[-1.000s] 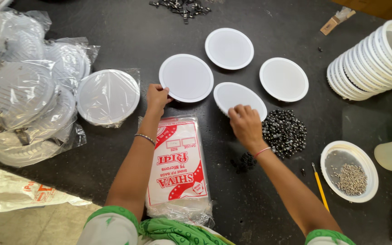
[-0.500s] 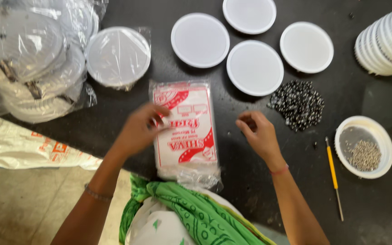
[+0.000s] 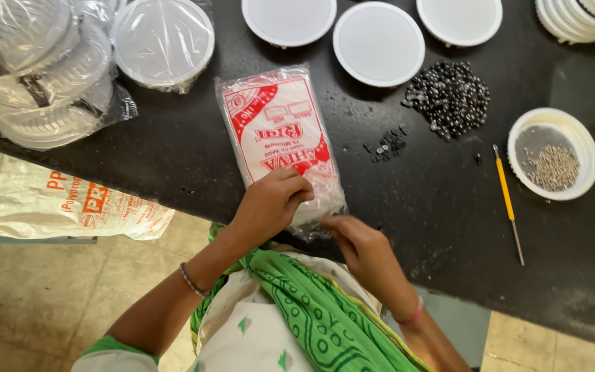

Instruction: The person sits at a work table and packs round white plastic fixture covers into clear plastic bags, attaching black plastic clips to hold the bag closed. They place finished bagged covers on a growing stack and repeat the packing cycle with additional covers.

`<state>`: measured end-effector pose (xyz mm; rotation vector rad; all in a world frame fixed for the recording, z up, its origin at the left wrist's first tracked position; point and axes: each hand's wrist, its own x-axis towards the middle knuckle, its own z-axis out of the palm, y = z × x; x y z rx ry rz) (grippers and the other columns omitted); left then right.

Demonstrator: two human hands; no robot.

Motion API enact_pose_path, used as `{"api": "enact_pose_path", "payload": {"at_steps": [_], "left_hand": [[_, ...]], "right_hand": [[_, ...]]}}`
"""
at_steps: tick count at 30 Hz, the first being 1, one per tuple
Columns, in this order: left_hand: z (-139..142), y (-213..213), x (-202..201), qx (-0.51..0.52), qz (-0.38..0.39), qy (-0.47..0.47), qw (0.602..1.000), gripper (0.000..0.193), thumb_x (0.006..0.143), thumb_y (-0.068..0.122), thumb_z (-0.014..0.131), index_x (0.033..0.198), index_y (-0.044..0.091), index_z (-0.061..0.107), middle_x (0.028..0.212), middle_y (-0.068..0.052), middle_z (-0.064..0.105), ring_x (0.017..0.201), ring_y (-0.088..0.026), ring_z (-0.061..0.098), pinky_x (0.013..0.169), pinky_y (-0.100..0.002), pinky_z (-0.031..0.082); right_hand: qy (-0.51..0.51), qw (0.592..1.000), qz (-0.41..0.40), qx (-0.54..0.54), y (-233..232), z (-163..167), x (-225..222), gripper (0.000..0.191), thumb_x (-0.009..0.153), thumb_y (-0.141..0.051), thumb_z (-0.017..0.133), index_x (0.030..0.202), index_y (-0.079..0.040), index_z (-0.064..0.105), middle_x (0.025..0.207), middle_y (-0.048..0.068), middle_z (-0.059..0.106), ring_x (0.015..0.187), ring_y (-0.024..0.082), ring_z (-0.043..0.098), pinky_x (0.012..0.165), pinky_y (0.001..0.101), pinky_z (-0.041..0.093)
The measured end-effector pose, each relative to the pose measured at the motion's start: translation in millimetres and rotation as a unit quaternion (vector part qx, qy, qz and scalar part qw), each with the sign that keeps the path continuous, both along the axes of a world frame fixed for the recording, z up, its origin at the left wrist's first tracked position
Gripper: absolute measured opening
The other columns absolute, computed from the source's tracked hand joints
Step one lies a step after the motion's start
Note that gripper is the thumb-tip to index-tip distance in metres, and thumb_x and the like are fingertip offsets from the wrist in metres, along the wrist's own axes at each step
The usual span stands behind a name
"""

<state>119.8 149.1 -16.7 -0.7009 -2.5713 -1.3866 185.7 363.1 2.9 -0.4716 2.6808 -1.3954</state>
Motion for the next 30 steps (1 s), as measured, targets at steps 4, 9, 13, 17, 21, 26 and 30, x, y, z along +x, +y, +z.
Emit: {"api": "enact_pose_path", "payload": {"at_steps": [4, 9, 13, 17, 21, 26, 30], "left_hand": [[-1, 15, -2, 0.010, -0.005, -0.015, 1.000, 0.007, 0.090, 0.009, 0.073, 0.091, 0.004, 0.069, 0.089, -0.011, 0.066, 0.086, -0.033, 0.065, 0.073, -0.042, 0.052], [-5, 21, -3, 0.017, -0.015, -0.009, 1.000, 0.007, 0.089, 0.010, 0.073, 0.091, 0.004, 0.069, 0.088, -0.011, 0.067, 0.086, -0.032, 0.066, 0.074, -0.042, 0.052], [-9, 21, -3, 0.007, 0.003, -0.007, 1.000, 0.008, 0.088, 0.011, 0.074, 0.089, 0.004, 0.070, 0.086, -0.011, 0.068, 0.085, -0.033, 0.066, 0.073, -0.043, 0.052], [-18, 25, -4, 0.015, 0.000, -0.044, 0.999, 0.010, 0.087, 0.012, 0.074, 0.089, 0.004, 0.070, 0.085, -0.011, 0.068, 0.082, -0.031, 0.066, 0.073, -0.042, 0.052], [-26, 26, -10, 0.006, -0.029, -0.114, 0.993, 0.013, 0.089, 0.017, 0.075, 0.092, 0.005, 0.071, 0.086, -0.011, 0.069, 0.082, -0.029, 0.067, 0.074, -0.040, 0.053], [-40, 6, 8, 0.022, -0.103, -0.064, 0.992, 0.051, 0.070, 0.025, 0.087, 0.109, 0.003, 0.062, 0.104, -0.014, 0.067, 0.095, -0.034, 0.065, 0.081, -0.043, 0.051], [-56, 3, 22, -0.080, -0.024, -0.031, 0.996, 0.036, 0.083, 0.024, 0.080, 0.113, 0.011, 0.063, 0.115, -0.007, 0.067, 0.113, -0.029, 0.065, 0.097, -0.042, 0.051]], "right_hand": [[0.111, 0.984, -0.131, 0.052, -9, -18, 10, 0.018, 0.095, -0.001, 0.065, 0.112, -0.006, 0.070, 0.110, 0.012, 0.071, 0.097, 0.032, 0.070, 0.080, 0.0393, 0.056], [0.257, 0.951, -0.158, 0.071, -13, -50, -11, 0.022, 0.089, -0.004, 0.075, 0.110, -0.007, 0.069, 0.107, 0.012, 0.063, 0.099, 0.032, 0.059, 0.084, 0.0413, 0.050], [0.278, 0.944, -0.164, 0.073, -2, -59, -19, 0.018, 0.086, -0.002, 0.078, 0.099, -0.010, 0.069, 0.104, 0.007, 0.065, 0.098, 0.030, 0.058, 0.084, 0.0399, 0.050], [0.269, 0.951, -0.136, 0.074, 10, -59, -9, 0.021, 0.082, 0.002, 0.076, 0.098, -0.009, 0.069, 0.104, 0.006, 0.066, 0.101, 0.029, 0.060, 0.087, 0.0398, 0.051], [0.249, 0.961, -0.108, 0.058, 15, -59, -8, 0.021, 0.083, 0.006, 0.072, 0.097, -0.006, 0.064, 0.107, 0.008, 0.068, 0.102, 0.031, 0.061, 0.088, 0.0406, 0.051], [0.190, 0.974, -0.126, 0.008, 14, -62, -10, 0.019, 0.088, 0.010, 0.068, 0.100, -0.004, 0.061, 0.104, 0.007, 0.070, 0.097, 0.028, 0.065, 0.085, 0.0376, 0.053], [0.091, 0.982, -0.156, -0.056, 18, -58, -7, 0.028, 0.084, 0.006, 0.074, 0.108, -0.007, 0.064, 0.097, 0.005, 0.068, 0.087, 0.022, 0.067, 0.079, 0.0327, 0.055]]}}
